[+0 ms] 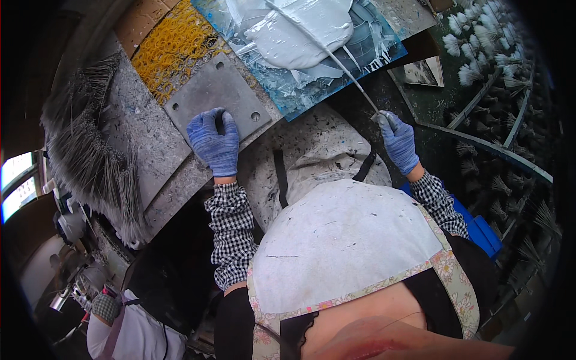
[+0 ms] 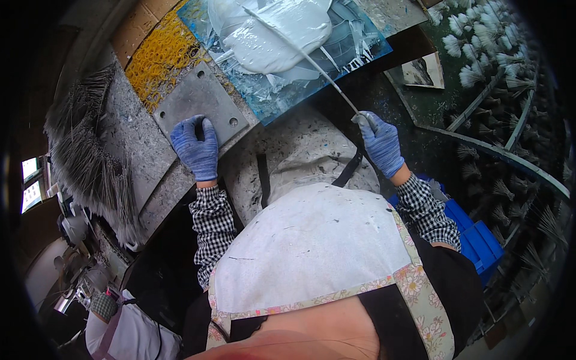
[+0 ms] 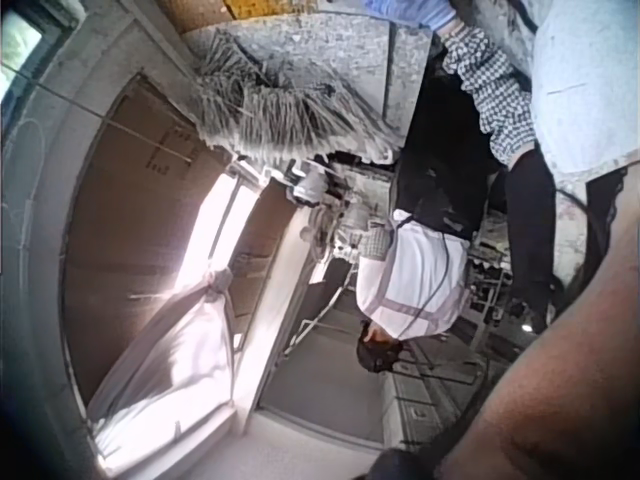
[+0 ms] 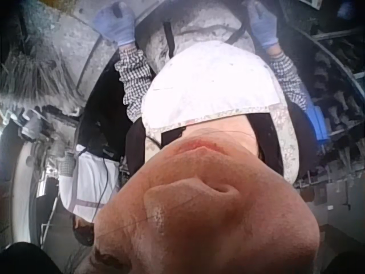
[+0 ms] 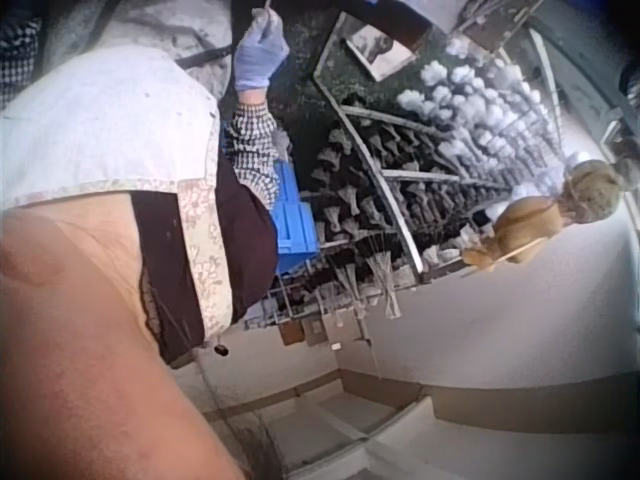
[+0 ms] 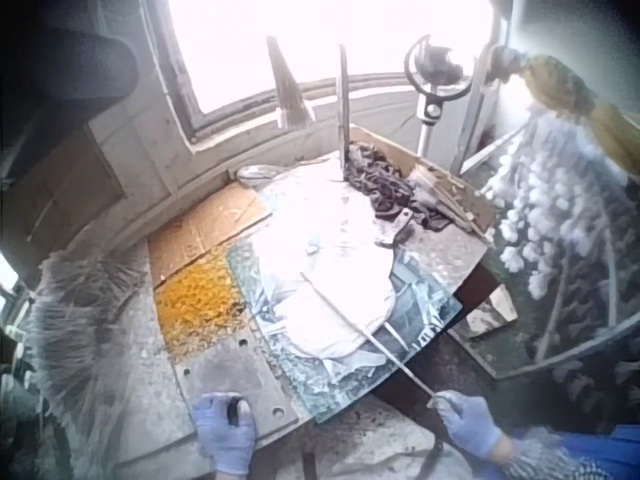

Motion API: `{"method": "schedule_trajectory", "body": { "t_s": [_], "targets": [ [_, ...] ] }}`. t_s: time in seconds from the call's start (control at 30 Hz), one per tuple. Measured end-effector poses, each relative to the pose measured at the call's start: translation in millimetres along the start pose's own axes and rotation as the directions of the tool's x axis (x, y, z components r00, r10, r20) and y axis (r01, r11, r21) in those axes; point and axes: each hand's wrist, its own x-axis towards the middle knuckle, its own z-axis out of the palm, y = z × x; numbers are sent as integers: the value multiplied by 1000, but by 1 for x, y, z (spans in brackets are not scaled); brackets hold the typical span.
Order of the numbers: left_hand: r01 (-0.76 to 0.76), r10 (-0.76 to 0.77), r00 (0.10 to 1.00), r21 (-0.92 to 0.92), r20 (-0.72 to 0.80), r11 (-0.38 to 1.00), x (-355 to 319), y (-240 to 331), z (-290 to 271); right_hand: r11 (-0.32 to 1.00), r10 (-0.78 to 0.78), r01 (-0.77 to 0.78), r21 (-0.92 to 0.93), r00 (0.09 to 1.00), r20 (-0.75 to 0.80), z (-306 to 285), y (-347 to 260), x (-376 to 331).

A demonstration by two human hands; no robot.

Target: Assembling brushes by inserting bundles of bristles into a plastic base with adhesive.

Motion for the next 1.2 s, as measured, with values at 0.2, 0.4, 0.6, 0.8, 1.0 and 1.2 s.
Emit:
{"method": "schedule_trajectory", "body": {
  "t_s": [0.2,0.4,0.6,0.8,1.0,1.2],
  "targets": [
    [3,-3,1000,-11,-9,1000,-2,-2,2,997,-38,28,69,990,138,15,-20,-10],
    [-4,4,1000,1,-9,1000,-1,-1,2,997,-1,-13,78,983,185,19,-18,-7],
    [-5,5,1000,-2,-9,1000,-2,-1,1,999,12,-15,39,997,70,5,-12,6],
    [-16,16,1000,-3,-13,1000,0,0,1,999,-2,-2,-43,997,-78,-21,25,23],
    [-11,11,1000,-2,-9,1000,-2,-1,0,997,-1,-9,-80,992,-127,-28,25,25],
    [-2,2,1000,4,2,1000,-4,-2,2,1000,15,-15,-8,1000,-13,-3,9,3]
  ]
}}
